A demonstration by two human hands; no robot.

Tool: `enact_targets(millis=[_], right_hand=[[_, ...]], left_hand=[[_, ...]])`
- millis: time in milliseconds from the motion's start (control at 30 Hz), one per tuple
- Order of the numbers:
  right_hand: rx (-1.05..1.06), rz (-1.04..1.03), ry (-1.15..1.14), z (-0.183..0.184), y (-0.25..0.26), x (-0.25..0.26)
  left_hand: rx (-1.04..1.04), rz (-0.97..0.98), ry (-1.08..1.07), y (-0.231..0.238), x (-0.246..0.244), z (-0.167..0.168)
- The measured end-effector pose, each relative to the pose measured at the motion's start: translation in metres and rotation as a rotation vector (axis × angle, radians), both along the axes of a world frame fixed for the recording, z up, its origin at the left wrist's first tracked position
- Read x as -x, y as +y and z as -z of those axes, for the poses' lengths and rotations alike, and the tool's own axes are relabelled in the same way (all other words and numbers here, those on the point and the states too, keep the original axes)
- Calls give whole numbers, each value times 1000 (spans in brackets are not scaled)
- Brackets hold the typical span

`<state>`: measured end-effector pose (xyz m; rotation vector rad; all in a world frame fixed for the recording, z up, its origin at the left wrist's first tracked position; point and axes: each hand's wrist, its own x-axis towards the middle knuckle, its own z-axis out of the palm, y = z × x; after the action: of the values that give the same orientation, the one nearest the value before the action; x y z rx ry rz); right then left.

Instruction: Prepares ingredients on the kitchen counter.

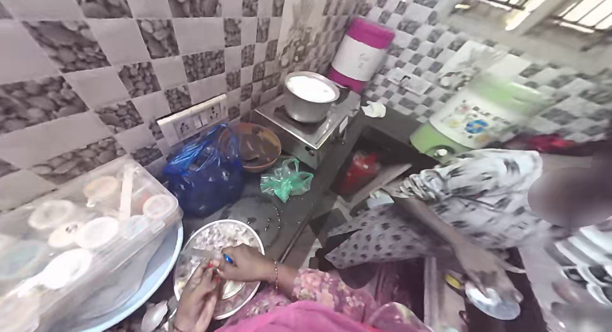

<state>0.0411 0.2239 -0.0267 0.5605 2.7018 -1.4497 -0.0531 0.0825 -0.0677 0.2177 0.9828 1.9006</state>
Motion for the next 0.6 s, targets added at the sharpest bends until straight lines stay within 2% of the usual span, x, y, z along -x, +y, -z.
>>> enact_targets(millis=[200,500,600], right_hand=[[-15,17,-32,3,-3,3],[-33,53,28,7,-5,3],[-55,61,-45,1,-2,5]], left_hand=[[-68,5,-19,0,3,4],[-14,-48,3,2,-1,1],[-13,-50,-25,0,-2,-2]])
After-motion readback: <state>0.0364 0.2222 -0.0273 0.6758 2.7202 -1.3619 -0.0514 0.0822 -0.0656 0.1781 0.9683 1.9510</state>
